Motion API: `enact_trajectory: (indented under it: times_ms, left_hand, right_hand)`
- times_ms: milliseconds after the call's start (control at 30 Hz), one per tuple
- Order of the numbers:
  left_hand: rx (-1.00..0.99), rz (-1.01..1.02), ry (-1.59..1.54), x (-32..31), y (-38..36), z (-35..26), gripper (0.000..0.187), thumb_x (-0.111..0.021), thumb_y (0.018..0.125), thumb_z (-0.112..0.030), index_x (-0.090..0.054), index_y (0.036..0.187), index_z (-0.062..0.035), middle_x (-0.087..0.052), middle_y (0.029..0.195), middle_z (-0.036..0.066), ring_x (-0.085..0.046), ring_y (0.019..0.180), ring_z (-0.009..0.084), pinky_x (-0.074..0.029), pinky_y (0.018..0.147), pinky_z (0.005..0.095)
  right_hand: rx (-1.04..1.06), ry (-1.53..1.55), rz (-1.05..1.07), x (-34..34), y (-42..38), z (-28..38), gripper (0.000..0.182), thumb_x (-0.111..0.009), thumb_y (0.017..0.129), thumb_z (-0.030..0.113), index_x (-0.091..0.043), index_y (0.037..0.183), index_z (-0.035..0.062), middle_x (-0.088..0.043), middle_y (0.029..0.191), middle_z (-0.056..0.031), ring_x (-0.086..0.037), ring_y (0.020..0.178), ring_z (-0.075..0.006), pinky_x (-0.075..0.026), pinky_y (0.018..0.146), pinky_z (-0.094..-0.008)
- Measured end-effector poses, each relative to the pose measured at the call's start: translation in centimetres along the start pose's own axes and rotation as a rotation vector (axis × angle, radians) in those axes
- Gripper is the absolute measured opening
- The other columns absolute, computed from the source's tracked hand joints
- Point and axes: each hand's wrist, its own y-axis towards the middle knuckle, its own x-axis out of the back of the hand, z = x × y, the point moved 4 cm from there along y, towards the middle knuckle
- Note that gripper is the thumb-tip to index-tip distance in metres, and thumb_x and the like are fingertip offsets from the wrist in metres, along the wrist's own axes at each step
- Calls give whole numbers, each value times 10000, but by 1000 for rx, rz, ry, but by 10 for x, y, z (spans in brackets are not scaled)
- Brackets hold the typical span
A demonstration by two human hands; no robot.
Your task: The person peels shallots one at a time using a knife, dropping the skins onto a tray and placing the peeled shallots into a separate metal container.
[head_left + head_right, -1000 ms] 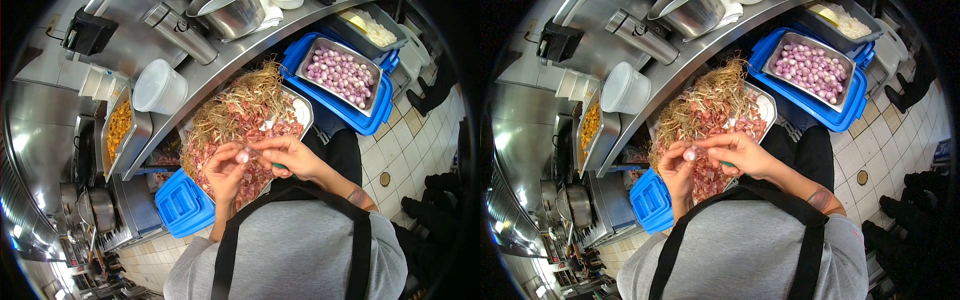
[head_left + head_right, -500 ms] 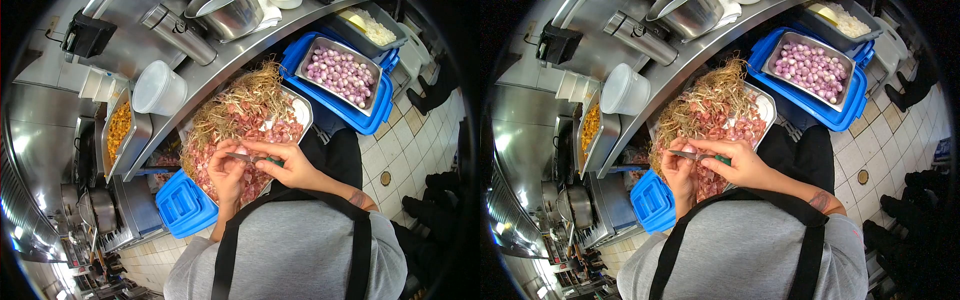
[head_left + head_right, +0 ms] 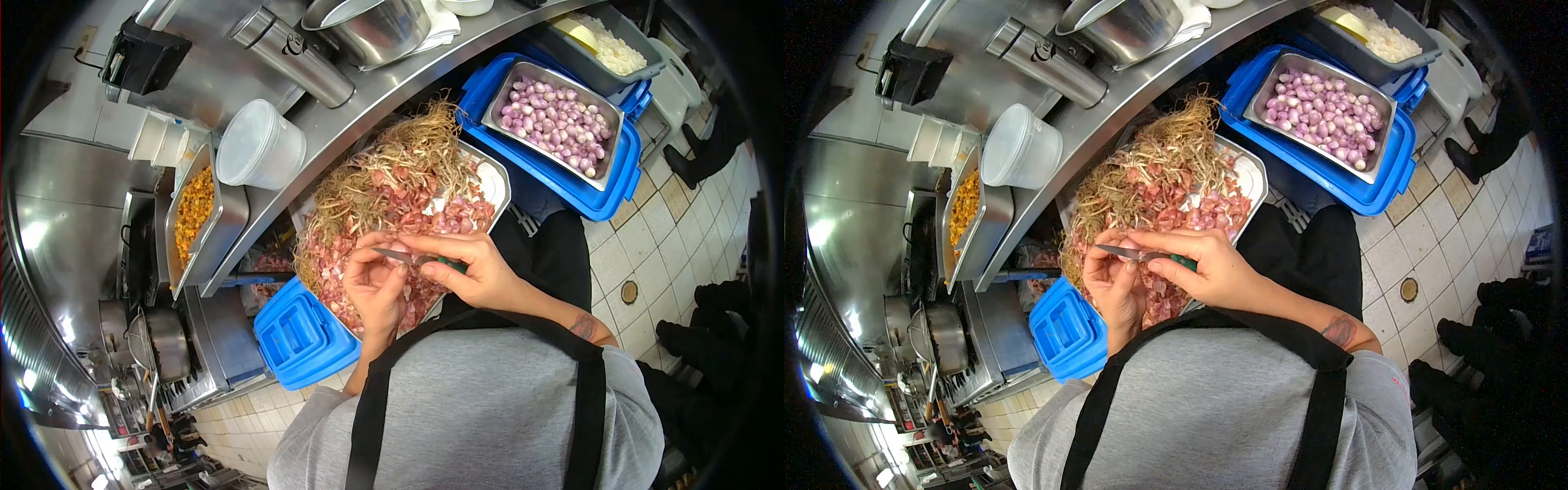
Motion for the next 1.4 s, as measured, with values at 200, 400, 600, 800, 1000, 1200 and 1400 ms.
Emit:
enact_trajectory:
  times_ms: [200,400,600,800,1000,1200,1400]
  left_hand:
    - [-2,-15,14,1,2,-3,292,-645,708,125,-556,951,-12,-494,1089,127,-543,964,188,-469,855,309]
    - [0,21,-13,7,0,1,305,-660,707,106,-566,970,-18,-501,1101,139,-535,996,199,-459,859,305]
    - [-4,115,-59,1,0,1,325,-689,706,47,-577,1004,-19,-505,1110,146,-514,1040,222,-420,902,334]
    - [18,69,-79,-4,2,-2,305,-692,725,0,-579,1008,-13,-505,1107,140,-510,1041,224,-411,904,327]
    - [36,25,21,4,5,-2,296,-684,730,-3,-574,1005,1,-497,1092,130,-511,1011,202,-427,877,313]
    - [-13,83,85,5,7,-7,274,-658,734,25,-570,994,22,-492,1079,127,-509,999,194,-434,863,310]
    - [31,64,137,7,7,-11,270,-637,734,55,-571,995,31,-497,1072,130,-517,988,185,-441,853,301]
  right_hand:
    - [-28,-59,36,-1,0,2,335,-603,821,51,-588,1154,13,-656,945,-162,-656,799,-207,-493,689,-281]
    - [-75,125,25,-3,-2,-6,303,-566,869,67,-584,1169,29,-635,805,-88,-570,609,-118,-462,563,-247]
    - [-545,859,59,-6,-7,-31,306,-487,931,94,-539,1231,59,-530,689,-8,-383,475,-21,-289,427,-153]
    - [-368,406,-83,1,-4,-30,312,-541,891,89,-560,1197,31,-617,820,-52,-528,594,-84,-429,542,-211]
    - [7,-51,17,1,-1,0,337,-602,814,55,-590,1150,27,-651,994,-144,-652,856,-224,-503,735,-288]
    - [35,-59,40,0,-1,1,318,-621,807,64,-605,1124,38,-651,1001,-138,-653,872,-228,-513,742,-296]
    - [26,-108,54,0,0,0,313,-613,819,77,-605,1131,43,-656,895,-114,-635,740,-204,-498,667,-294]
